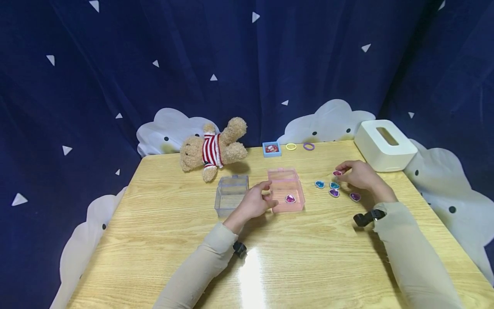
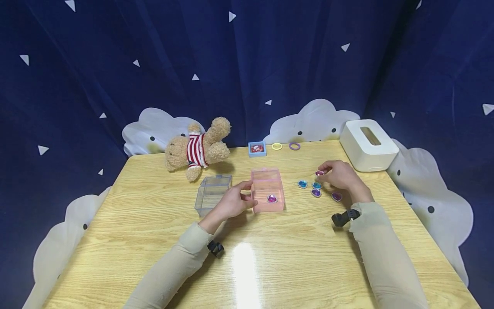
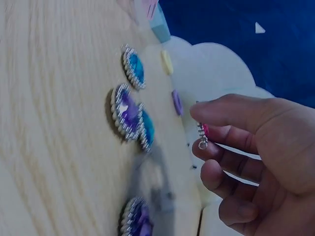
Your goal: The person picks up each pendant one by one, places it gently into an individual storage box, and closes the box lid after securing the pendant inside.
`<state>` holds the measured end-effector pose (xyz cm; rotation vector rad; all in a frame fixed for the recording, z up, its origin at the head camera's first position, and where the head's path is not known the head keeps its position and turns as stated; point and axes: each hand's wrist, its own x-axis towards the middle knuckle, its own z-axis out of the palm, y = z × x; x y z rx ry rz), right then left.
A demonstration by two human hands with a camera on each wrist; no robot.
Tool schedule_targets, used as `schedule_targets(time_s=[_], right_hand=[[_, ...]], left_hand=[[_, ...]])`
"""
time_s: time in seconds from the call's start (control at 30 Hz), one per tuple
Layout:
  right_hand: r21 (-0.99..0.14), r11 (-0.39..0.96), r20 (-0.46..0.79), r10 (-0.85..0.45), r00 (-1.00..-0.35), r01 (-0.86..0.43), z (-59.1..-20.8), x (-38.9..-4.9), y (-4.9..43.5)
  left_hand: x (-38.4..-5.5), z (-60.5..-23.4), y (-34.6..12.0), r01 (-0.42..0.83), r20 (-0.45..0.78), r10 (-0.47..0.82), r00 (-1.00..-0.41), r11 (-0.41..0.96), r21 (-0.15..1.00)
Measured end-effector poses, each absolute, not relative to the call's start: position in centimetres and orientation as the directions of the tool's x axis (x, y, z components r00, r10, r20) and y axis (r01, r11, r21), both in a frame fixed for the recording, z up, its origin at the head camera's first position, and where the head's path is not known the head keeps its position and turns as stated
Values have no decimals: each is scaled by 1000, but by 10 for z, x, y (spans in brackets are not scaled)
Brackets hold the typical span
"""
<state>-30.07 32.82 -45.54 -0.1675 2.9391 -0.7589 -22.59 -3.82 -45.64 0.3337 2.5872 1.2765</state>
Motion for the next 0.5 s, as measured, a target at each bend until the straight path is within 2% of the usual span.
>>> schedule_targets(time_s=[0.23,0.5], right_hand=[[-487,851,14,-219,-976,-198,-440,-293,309],[-530,807,21,-296,-955,-261,-430,-287,282]], left_hand=[[-226,-457,-39,98,-110,309,-945,588,803],[-227,-458,-39,85,-118,305,-945,579,811]])
